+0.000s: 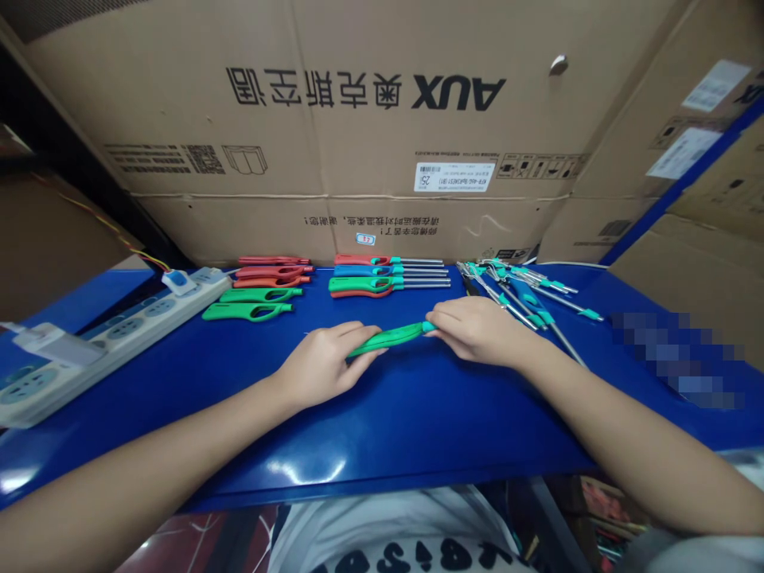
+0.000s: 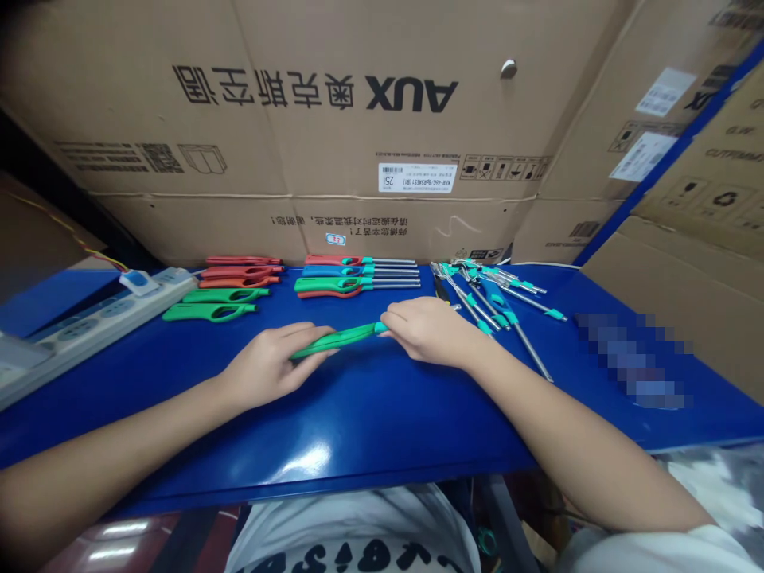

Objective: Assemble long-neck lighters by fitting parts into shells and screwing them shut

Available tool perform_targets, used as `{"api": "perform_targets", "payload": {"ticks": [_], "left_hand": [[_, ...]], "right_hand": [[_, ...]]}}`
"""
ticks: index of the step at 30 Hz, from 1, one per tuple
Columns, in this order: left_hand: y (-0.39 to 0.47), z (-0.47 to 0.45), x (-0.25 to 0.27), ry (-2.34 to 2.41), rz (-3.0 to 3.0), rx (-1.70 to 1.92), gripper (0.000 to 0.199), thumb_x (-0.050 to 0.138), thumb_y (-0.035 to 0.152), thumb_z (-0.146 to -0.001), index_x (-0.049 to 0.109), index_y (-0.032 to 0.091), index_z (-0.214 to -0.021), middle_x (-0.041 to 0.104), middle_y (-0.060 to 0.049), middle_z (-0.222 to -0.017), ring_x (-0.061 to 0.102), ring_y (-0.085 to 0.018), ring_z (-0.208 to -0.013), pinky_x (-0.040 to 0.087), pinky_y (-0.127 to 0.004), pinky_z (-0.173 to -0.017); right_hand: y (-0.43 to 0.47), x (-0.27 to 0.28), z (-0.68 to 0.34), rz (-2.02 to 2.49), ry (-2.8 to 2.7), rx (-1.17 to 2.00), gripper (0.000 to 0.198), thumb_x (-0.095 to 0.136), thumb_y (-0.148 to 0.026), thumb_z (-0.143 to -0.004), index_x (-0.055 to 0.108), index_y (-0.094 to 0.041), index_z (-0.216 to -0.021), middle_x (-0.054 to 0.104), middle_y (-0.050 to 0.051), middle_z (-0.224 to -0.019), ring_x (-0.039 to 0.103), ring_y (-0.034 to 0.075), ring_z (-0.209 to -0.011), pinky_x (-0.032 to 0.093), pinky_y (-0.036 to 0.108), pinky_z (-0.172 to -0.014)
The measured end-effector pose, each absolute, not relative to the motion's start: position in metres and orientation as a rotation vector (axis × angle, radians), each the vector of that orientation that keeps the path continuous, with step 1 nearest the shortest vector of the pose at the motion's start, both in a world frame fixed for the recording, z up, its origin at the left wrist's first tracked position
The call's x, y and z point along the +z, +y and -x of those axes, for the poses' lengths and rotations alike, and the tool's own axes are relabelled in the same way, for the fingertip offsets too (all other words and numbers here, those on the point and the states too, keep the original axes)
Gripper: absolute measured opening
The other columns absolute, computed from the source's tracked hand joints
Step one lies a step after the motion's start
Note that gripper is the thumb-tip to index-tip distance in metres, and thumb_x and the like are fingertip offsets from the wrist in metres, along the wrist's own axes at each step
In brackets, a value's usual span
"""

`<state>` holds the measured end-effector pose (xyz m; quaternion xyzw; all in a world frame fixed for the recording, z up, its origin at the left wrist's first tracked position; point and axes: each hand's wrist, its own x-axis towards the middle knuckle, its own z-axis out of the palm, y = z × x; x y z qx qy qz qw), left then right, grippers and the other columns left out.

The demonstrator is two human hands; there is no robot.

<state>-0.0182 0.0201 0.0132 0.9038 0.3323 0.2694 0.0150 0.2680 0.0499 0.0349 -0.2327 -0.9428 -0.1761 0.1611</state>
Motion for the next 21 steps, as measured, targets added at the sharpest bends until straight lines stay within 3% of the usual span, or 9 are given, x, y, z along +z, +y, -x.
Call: {"api": "perform_targets", "payload": {"ticks": [11, 21], "left_hand": [[0.014, 0.015, 0.013, 1.0, -2.719, 0.806, 0.025, 0.053, 0.033, -0.1, 0.069, 0.016, -0.11, 0.072, -0.007, -0.088, 0.07, -0.019, -0.075, 0.054, -0.027, -0.066], [0.011, 0.013, 0.02, 0.96, -2.609, 0.857, 0.02, 0.058, 0.029, -0.098, 0.07, 0.016, -0.107, 0.073, -0.006, -0.089, 0.069, -0.017, -0.076, 0.052, -0.025, -0.067]], "right_hand": [[0.049, 0.024, -0.267, 0.615, -2.674, -0.446, 0.027, 0.04, -0.022, -0.103, 0.059, -0.016, -0.084, 0.06, 0.006, -0.072, 0.047, 0.016, -0.061, 0.032, 0.03, -0.06], [0.046, 0.021, -0.262, 0.569, -2.572, -0.604, 0.026, 0.041, -0.018, -0.1, 0.062, -0.014, -0.086, 0.061, 0.007, -0.07, 0.048, 0.018, -0.06, 0.033, 0.031, -0.058]]}}
